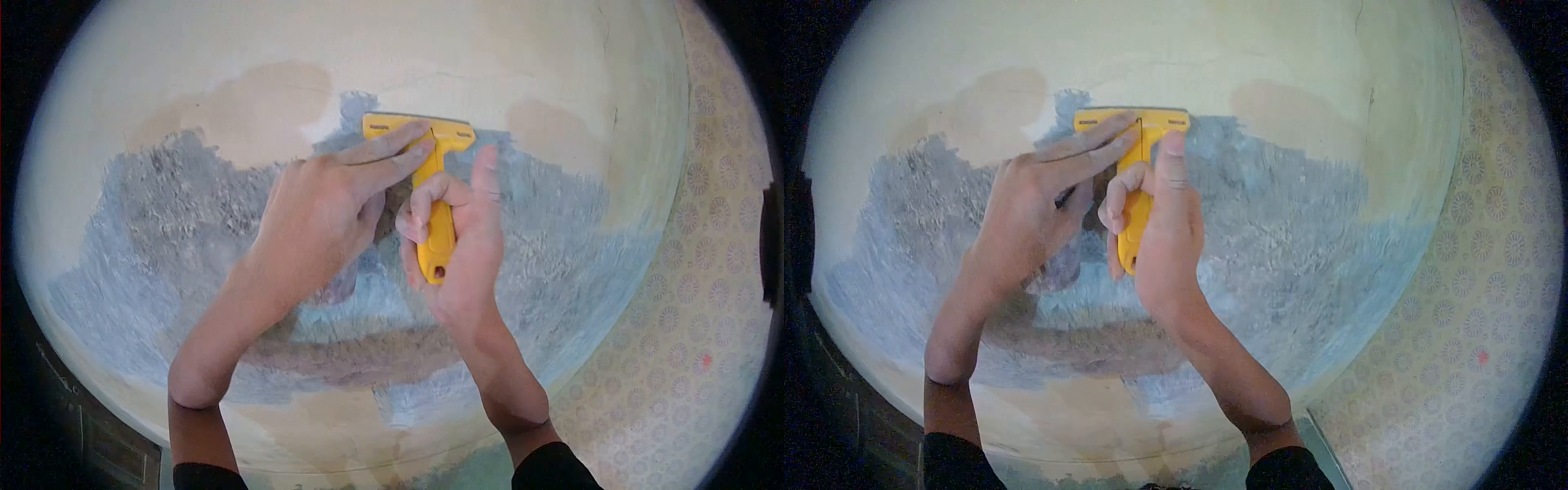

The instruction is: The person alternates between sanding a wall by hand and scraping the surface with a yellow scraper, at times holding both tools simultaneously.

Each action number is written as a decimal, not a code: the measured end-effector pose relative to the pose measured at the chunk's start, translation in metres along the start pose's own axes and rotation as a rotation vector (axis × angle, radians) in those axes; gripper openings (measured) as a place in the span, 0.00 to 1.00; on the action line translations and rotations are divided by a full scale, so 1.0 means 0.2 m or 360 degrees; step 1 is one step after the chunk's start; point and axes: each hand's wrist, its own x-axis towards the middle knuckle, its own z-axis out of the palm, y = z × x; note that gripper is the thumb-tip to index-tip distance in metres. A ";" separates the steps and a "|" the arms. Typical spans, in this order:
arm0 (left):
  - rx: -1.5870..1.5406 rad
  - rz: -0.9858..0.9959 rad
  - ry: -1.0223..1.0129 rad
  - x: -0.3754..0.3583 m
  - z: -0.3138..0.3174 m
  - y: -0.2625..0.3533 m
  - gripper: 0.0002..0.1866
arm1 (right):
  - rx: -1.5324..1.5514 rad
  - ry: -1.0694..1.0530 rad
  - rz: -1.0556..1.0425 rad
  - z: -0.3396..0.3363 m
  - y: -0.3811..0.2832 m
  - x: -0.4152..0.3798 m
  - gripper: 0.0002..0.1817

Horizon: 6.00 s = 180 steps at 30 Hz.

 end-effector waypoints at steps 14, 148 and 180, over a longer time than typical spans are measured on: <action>-0.0012 0.0056 0.0084 0.03 0.00 -0.01 0.29 | 0.0368 -0.0067 0.0126 0.02 -0.06 -0.01 0.44; 0.0013 -0.0072 -0.0133 0.03 0.02 0.04 0.32 | -0.0021 0.0025 -0.0034 -0.02 -0.04 -0.02 0.41; 0.0108 -0.3146 0.0346 -3.07 -0.34 1.81 0.24 | -0.1508 0.0003 0.1577 -1.30 0.81 -2.74 0.21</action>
